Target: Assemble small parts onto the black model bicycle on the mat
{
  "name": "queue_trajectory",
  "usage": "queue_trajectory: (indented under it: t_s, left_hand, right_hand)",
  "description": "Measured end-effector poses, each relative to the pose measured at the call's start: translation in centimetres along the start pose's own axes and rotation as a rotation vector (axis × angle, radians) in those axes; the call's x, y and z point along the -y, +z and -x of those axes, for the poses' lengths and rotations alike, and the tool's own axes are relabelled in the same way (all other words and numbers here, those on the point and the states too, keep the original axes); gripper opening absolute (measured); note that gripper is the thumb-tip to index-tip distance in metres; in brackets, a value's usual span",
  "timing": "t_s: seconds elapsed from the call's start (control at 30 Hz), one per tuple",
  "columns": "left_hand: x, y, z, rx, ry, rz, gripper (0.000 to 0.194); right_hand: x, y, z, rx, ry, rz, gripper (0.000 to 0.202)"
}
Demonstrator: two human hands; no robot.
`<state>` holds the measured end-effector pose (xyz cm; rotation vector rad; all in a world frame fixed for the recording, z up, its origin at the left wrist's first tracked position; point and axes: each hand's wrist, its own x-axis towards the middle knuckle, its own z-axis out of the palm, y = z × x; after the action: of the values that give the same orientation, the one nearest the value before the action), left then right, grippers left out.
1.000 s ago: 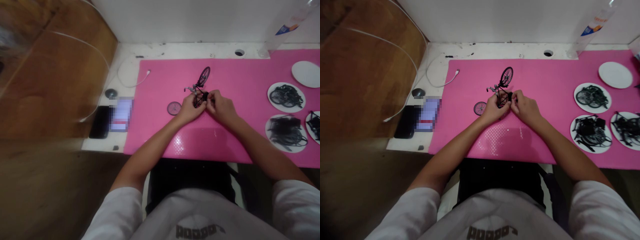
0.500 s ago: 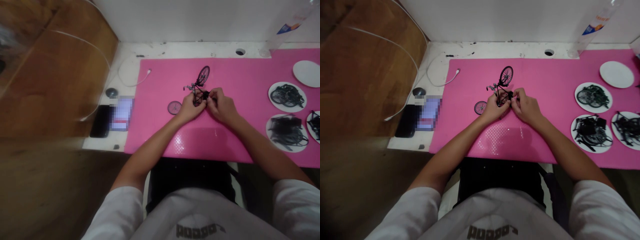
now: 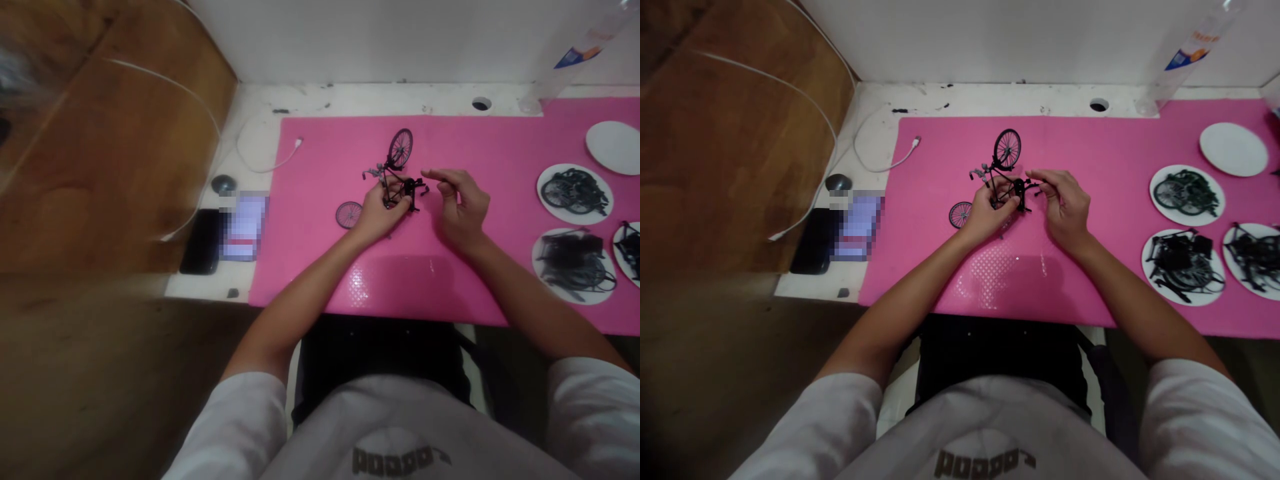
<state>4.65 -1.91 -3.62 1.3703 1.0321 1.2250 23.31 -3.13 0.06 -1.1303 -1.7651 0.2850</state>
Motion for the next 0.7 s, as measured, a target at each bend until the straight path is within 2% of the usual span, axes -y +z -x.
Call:
queue_trajectory:
  t_s: [0.1, 0.33, 0.7]
  left_hand:
    - [0.0, 0.0, 0.0, 0.001, 0.007, -0.006, 0.036]
    - [-0.3, 0.0, 0.1, 0.010, -0.031, -0.014, 0.035]
    - [-1.3, -0.1, 0.4, 0.031, -0.051, -0.022, 0.035]
  right_hand:
    - [0.0, 0.2, 0.2, -0.053, -0.019, -0.062, 0.049]
    - [-0.7, 0.4, 0.3, -0.099, -0.069, 0.091, 0.053]
    - [-1.1, 0.8, 0.2, -0.197, -0.144, -0.173, 0.031]
